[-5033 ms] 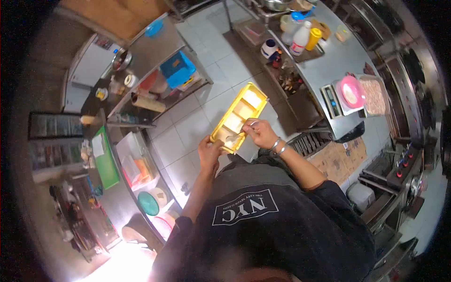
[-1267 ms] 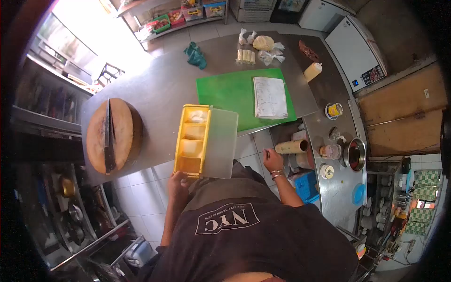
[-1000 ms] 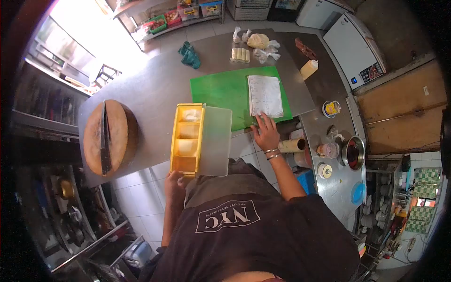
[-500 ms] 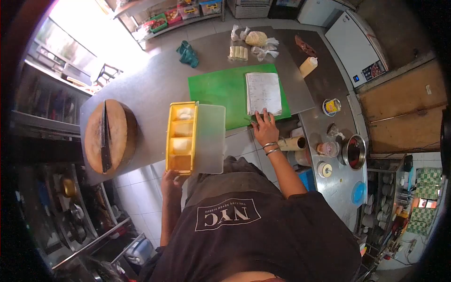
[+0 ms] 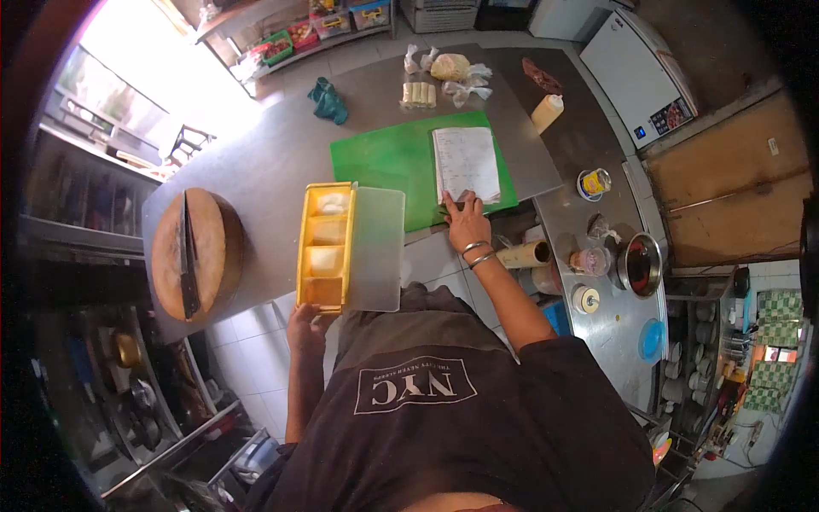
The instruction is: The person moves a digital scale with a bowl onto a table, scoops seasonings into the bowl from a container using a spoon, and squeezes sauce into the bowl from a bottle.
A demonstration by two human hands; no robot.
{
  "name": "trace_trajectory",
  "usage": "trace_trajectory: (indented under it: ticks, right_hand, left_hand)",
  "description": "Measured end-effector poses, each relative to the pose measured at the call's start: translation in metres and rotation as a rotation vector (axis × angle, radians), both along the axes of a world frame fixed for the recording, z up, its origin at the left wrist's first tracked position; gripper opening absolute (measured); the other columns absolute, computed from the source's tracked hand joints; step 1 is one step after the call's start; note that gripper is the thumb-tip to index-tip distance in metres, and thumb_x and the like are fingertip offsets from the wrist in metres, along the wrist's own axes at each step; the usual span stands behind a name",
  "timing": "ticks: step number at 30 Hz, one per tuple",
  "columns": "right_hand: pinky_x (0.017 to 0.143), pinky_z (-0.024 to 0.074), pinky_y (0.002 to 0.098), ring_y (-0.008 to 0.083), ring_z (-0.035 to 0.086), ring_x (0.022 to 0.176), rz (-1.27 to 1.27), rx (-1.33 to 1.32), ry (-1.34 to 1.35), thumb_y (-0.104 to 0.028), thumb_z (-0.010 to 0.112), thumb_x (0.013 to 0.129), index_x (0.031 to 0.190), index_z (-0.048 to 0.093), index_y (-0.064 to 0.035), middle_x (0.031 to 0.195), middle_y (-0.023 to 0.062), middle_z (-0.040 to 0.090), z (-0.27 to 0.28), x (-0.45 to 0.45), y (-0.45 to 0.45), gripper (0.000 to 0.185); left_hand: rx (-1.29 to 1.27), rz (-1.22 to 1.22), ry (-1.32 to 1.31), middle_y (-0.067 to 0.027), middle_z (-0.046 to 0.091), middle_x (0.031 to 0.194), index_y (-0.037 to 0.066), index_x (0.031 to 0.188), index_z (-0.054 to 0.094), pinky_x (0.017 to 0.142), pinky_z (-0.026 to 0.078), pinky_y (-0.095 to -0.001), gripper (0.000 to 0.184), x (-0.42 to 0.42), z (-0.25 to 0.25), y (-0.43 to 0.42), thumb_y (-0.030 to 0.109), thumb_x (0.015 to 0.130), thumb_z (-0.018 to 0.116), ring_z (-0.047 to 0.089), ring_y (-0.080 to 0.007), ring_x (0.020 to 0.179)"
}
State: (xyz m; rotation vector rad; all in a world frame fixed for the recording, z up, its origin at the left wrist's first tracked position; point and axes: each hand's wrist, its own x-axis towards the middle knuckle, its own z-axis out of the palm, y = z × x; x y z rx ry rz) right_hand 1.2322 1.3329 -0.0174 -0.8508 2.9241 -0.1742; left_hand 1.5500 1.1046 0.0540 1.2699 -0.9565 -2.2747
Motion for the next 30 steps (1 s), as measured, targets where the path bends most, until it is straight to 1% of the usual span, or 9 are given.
trace_trajectory:
  ticks: [6, 9, 15, 17, 21, 23, 25, 29, 30]
  right_hand:
    - [0.088, 0.0562, 0.0404, 0.0425, 0.042, 0.124, -0.028, 0.023, 0.003, -0.032, 0.058, 0.094, 0.147, 0.042, -0.025, 0.141, 0.0271, 0.037, -0.002, 0.0, -0.004, 0.056]
    - [0.087, 0.0569, 0.0403, 0.0437, 0.041, 0.126, -0.016, 0.018, 0.07, -0.032, 0.058, 0.094, 0.147, 0.042, -0.0189, 0.143, 0.028, 0.035, -0.007, 0.0, -0.003, 0.057]
    - [0.098, 0.0503, 0.042, 0.0434, 0.04, 0.126, -0.067, -0.083, -0.035, -0.032, 0.06, 0.093, 0.145, 0.043, -0.0126, 0.145, 0.0281, 0.033, 0.007, 0.004, -0.001, 0.059]
    - [0.099, 0.049, 0.0421, 0.0429, 0.04, 0.126, -0.069, -0.08, -0.009, -0.032, 0.062, 0.092, 0.145, 0.042, -0.0091, 0.144, 0.0273, 0.033, 0.006, 0.006, -0.001, 0.061]
    - [0.098, 0.0498, 0.0416, 0.0412, 0.039, 0.128, -0.109, -0.127, -0.017, -0.032, 0.068, 0.087, 0.142, 0.041, 0.0007, 0.141, 0.025, 0.035, 0.003, 0.005, 0.001, 0.069]
    - [0.097, 0.0499, 0.042, 0.0406, 0.04, 0.126, -0.148, -0.169, -0.002, -0.033, 0.069, 0.086, 0.141, 0.041, 0.0016, 0.141, 0.0249, 0.035, 0.003, 0.007, 0.001, 0.07]
    - [0.097, 0.05, 0.0424, 0.04, 0.042, 0.125, -0.196, -0.211, 0.012, -0.033, 0.07, 0.086, 0.14, 0.042, 0.0024, 0.14, 0.0249, 0.035, 0.005, 0.011, 0.006, 0.071]
    - [0.089, 0.0526, 0.0446, 0.0387, 0.051, 0.115, -0.373, -0.301, 0.102, -0.033, 0.07, 0.086, 0.128, 0.05, -0.002, 0.13, 0.0207, 0.044, 0.009, 0.029, 0.039, 0.056]
    - [0.086, 0.0533, 0.0454, 0.0382, 0.054, 0.111, -0.375, -0.351, 0.117, -0.032, 0.069, 0.086, 0.123, 0.053, -0.0035, 0.125, 0.0191, 0.047, 0.003, 0.039, 0.055, 0.049]
  left_hand:
    - [-0.029, -0.03, -0.017, -0.018, 0.058, 0.113, -0.003, 0.114, 0.05, 0.089, 0.056, -0.0491, 0.032, -0.01, 0.006, 0.001, 0.007, 0.084, 0.048, 0.062, -0.0359, 0.105]
    - [-0.315, -0.268, -0.026, -0.0189, 0.057, 0.114, -0.005, 0.117, 0.049, 0.09, 0.056, -0.0483, 0.034, -0.004, -0.001, -0.002, 0.008, 0.085, 0.048, 0.062, -0.0363, 0.106]
    - [-0.093, -0.099, -0.01, -0.0185, 0.057, 0.114, -0.005, 0.12, 0.051, 0.091, 0.056, -0.0445, 0.038, -0.008, -0.002, -0.005, 0.006, 0.084, 0.048, 0.063, -0.0352, 0.105]
    - [-0.298, -0.242, -0.002, -0.0182, 0.056, 0.114, -0.005, 0.12, 0.05, 0.091, 0.057, -0.0446, 0.037, -0.001, -0.015, -0.007, 0.006, 0.085, 0.049, 0.062, -0.0353, 0.105]
    - [-0.323, -0.245, -0.011, -0.0177, 0.056, 0.113, -0.006, 0.119, 0.05, 0.09, 0.057, -0.0466, 0.036, 0.003, -0.019, -0.01, 0.007, 0.085, 0.05, 0.061, -0.0356, 0.107]
    - [0.004, -0.049, -0.014, -0.0173, 0.056, 0.111, -0.007, 0.119, 0.05, 0.09, 0.056, -0.0478, 0.036, -0.003, -0.004, -0.006, 0.007, 0.085, 0.051, 0.06, -0.0354, 0.11]
    - [0.027, -0.059, -0.006, -0.0175, 0.057, 0.112, -0.006, 0.118, 0.05, 0.091, 0.056, -0.0484, 0.036, 0.001, -0.008, -0.011, 0.006, 0.084, 0.051, 0.06, -0.0354, 0.11]
    - [0.029, -0.128, 0.026, -0.0191, 0.056, 0.116, -0.005, 0.116, 0.052, 0.091, 0.056, -0.0494, 0.035, 0.001, 0.001, -0.019, 0.006, 0.082, 0.051, 0.059, -0.0358, 0.111]
    - [-0.163, -0.243, 0.019, -0.0196, 0.056, 0.117, -0.007, 0.114, 0.053, 0.091, 0.056, -0.0484, 0.034, 0.005, -0.007, -0.022, 0.003, 0.081, 0.051, 0.062, -0.0343, 0.108]
